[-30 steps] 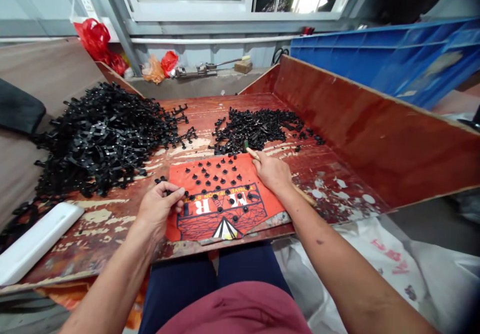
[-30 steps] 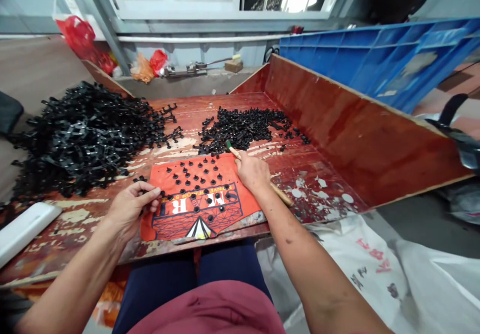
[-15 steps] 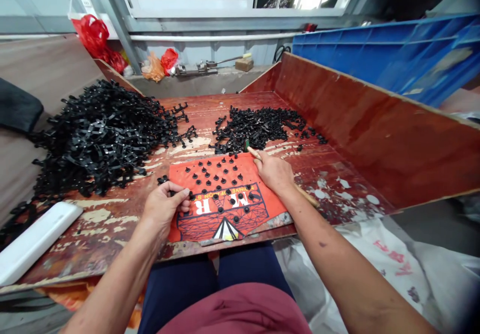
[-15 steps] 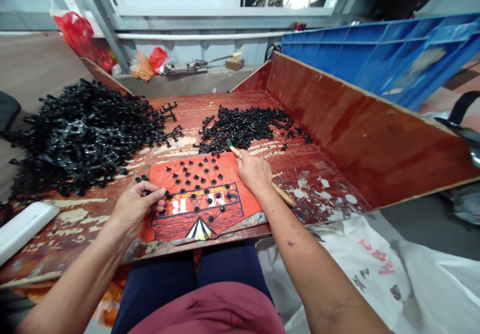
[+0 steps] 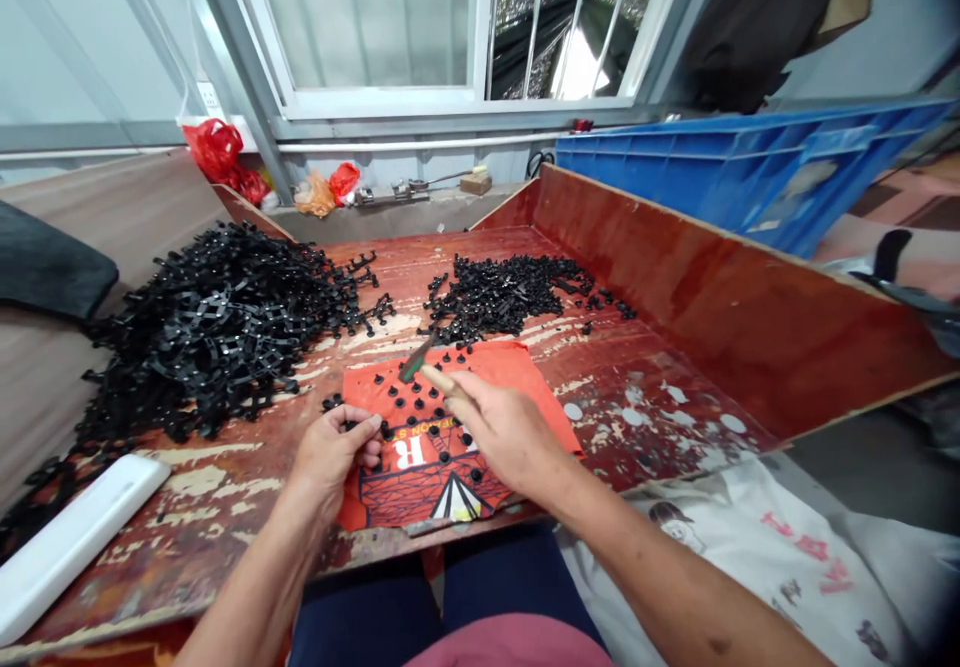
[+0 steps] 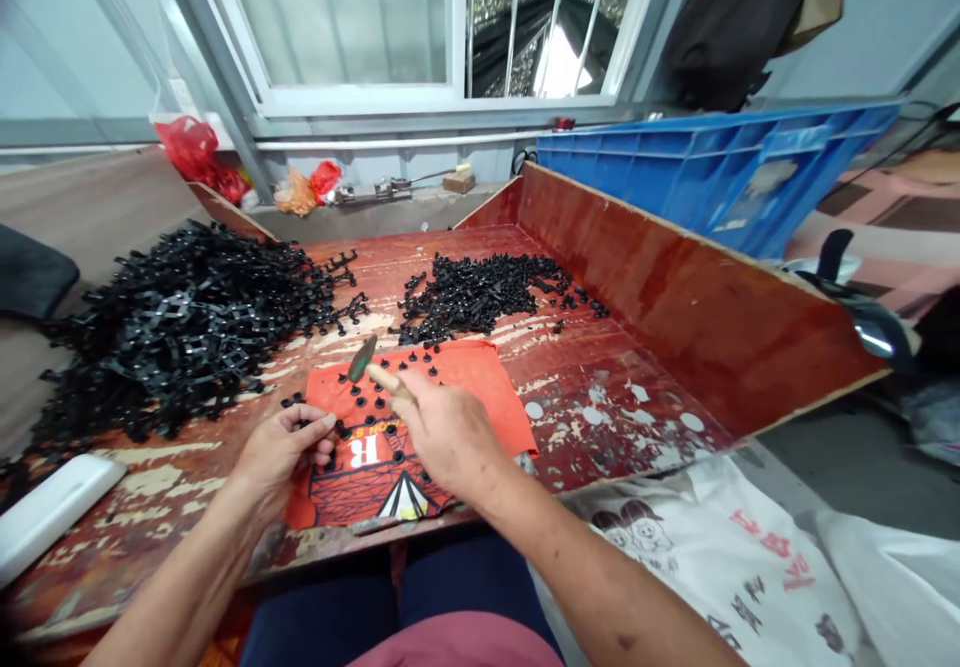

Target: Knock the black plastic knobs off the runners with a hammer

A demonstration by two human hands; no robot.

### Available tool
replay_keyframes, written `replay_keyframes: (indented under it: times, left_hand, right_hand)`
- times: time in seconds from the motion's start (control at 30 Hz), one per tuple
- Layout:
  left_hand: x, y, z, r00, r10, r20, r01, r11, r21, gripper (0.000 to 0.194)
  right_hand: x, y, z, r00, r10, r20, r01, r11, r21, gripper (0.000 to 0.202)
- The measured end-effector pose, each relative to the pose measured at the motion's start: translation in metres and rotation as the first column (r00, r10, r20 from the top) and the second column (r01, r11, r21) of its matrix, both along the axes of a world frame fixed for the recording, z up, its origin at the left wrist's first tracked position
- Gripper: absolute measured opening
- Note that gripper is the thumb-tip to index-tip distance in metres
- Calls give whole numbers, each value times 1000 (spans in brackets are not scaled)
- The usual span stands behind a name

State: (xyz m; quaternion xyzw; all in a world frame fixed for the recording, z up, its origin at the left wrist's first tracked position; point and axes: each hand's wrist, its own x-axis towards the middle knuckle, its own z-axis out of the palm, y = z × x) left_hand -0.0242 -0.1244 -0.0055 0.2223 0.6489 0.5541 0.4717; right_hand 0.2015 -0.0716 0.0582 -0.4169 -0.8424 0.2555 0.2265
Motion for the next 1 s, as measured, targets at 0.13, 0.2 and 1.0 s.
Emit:
replay_keyframes:
  times: [0.13, 0.2, 1.0]
  left_hand:
    - [-2, -2, 2, 1000, -14, 7, 14, 1000, 26, 36]
    - [-2, -2, 3, 1000, -20, -3, 20, 999, 32, 36]
    - [-2, -8, -2, 978, -148, -146, 159, 985, 62, 42]
  right_hand:
    - [-3, -14, -15, 999, -26, -36, 22, 995, -96, 37]
    - [-1, -16, -19, 999, -29, -42, 24, 992, -120, 39]
    - [-28, -28, -25, 947, 15, 322, -49, 994, 99, 26]
